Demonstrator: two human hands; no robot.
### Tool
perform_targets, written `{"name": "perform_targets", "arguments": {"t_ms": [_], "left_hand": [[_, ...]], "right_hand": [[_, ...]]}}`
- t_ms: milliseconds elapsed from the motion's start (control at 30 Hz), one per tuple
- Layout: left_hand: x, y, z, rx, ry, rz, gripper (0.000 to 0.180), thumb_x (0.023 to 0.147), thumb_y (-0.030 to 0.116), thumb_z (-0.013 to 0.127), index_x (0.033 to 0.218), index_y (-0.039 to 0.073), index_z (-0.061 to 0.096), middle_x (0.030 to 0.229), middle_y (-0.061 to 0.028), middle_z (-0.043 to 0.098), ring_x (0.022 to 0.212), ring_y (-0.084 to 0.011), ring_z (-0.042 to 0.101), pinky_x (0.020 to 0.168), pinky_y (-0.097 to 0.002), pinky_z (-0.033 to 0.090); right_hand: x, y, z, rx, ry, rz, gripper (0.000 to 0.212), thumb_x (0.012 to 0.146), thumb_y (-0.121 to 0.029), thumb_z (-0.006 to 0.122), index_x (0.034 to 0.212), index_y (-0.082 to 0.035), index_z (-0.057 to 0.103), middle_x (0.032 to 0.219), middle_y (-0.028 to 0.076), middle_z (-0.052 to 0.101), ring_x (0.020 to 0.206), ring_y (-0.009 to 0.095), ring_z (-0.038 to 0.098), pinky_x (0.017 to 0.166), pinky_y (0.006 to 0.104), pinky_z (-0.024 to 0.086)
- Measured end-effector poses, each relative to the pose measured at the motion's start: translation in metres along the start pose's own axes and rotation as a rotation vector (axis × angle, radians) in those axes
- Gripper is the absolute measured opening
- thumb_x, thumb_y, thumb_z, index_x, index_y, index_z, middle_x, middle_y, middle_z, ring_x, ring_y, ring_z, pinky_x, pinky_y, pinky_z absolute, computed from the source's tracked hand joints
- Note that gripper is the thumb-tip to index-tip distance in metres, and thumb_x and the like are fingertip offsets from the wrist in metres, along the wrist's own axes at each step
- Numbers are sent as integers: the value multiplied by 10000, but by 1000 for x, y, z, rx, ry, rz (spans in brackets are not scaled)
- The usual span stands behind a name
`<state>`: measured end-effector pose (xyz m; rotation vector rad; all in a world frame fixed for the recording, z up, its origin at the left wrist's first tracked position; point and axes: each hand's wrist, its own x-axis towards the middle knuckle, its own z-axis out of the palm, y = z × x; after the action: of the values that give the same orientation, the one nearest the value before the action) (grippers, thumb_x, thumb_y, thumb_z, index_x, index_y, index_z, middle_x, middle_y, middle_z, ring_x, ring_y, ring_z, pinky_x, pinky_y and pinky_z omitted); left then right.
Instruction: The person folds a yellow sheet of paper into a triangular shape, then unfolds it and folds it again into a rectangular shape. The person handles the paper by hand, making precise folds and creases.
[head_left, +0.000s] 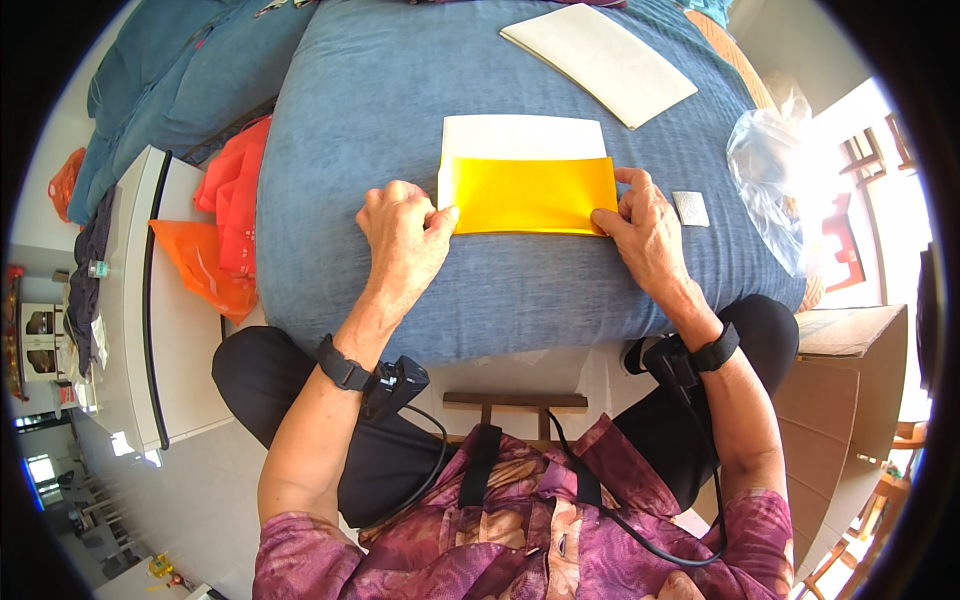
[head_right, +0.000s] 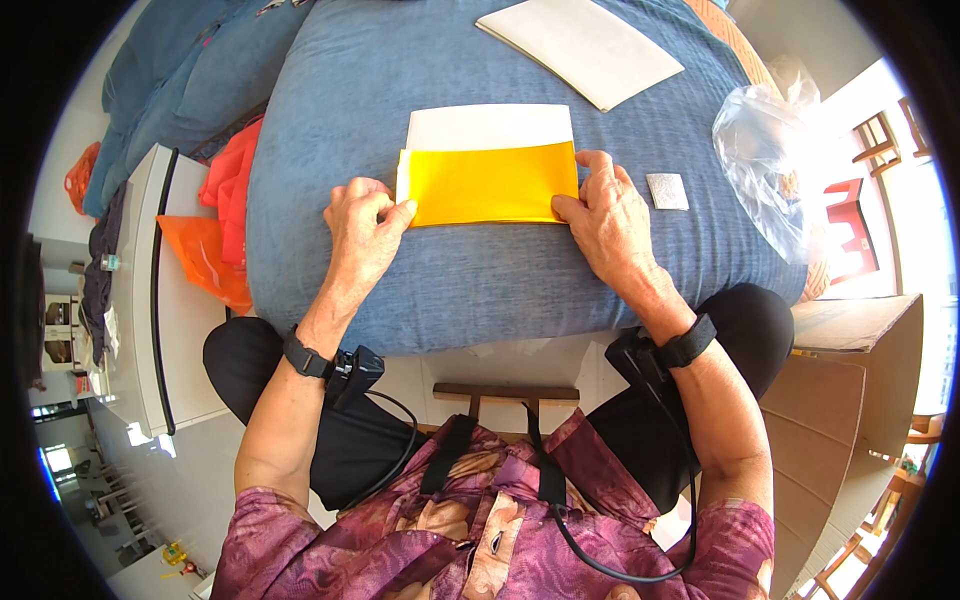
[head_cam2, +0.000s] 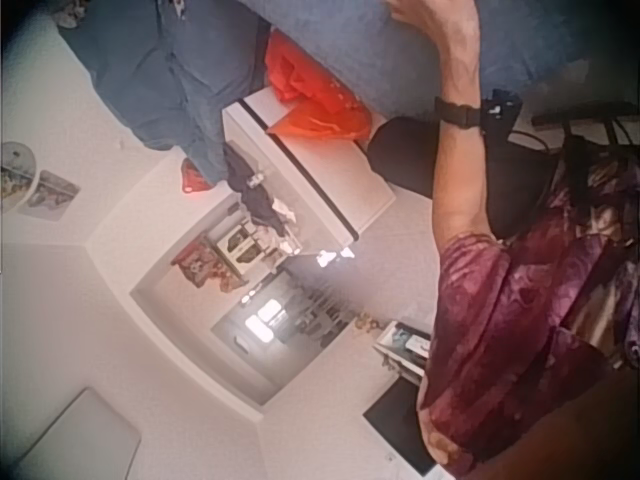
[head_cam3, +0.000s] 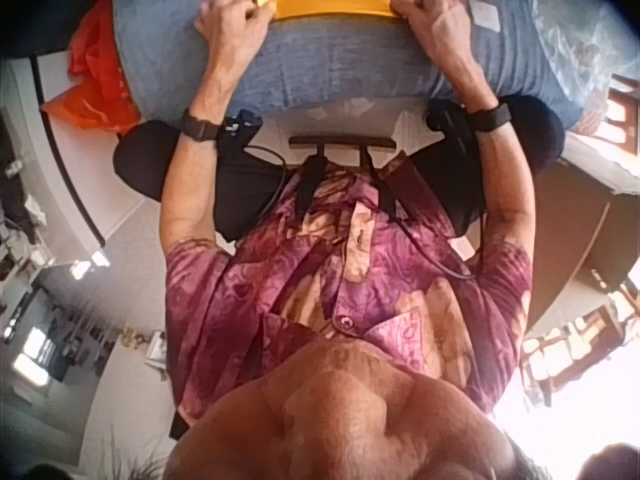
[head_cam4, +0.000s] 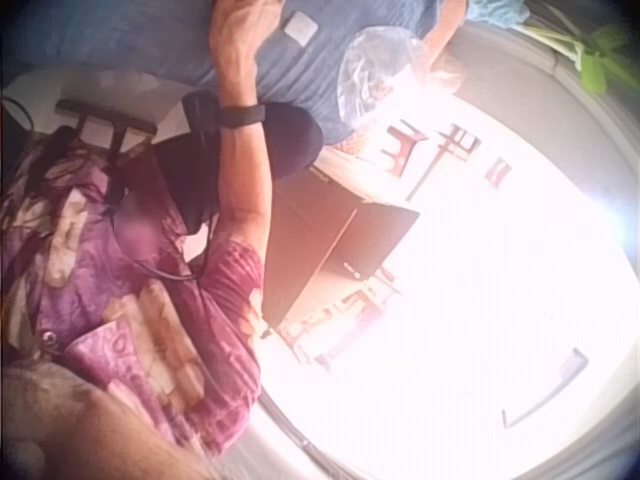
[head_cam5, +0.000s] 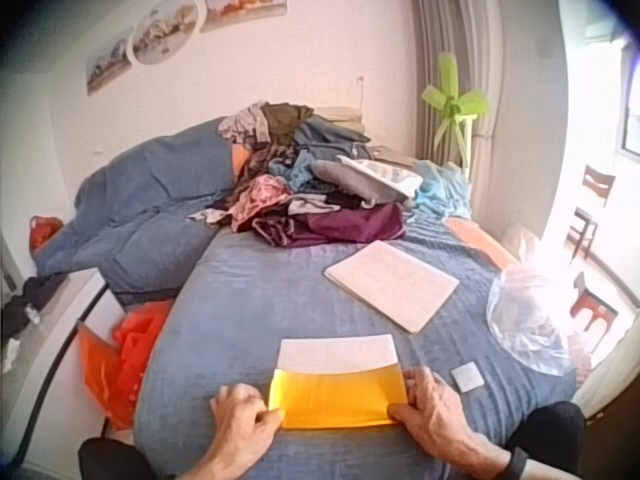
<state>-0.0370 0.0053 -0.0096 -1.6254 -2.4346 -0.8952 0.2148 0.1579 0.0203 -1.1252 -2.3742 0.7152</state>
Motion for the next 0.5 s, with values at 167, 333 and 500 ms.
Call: {"name": "perform_targets", "arguments": {"t_ms": [167,333,500], "left_hand": [[-1,2,0,-35,-52,-32,255,834,178,798,678,23,669,1012,-82,637,1021,-291,515,943,-482,375],[0,2,1,-45,-40,-30,261,831,183,803,669,32,666,1007,-77,637,1010,-295,520,927,-481,382],[0,1,-1,-66,-53,-34,289,831,193,804,648,33,649,1002,-77,639,1003,-301,522,911,-480,390]], "right_hand": [[-1,-1,3,-112,28,-20,503,880,-176,691,1283,78,531,876,185,650,877,313,632,773,440,533],[-3,-2,5,-155,87,-106,490,873,-154,680,1271,89,531,771,187,647,878,344,631,792,456,529],[-3,-3,1,-137,75,-94,493,867,-151,682,1264,95,527,673,179,627,892,363,629,799,462,522]]}}
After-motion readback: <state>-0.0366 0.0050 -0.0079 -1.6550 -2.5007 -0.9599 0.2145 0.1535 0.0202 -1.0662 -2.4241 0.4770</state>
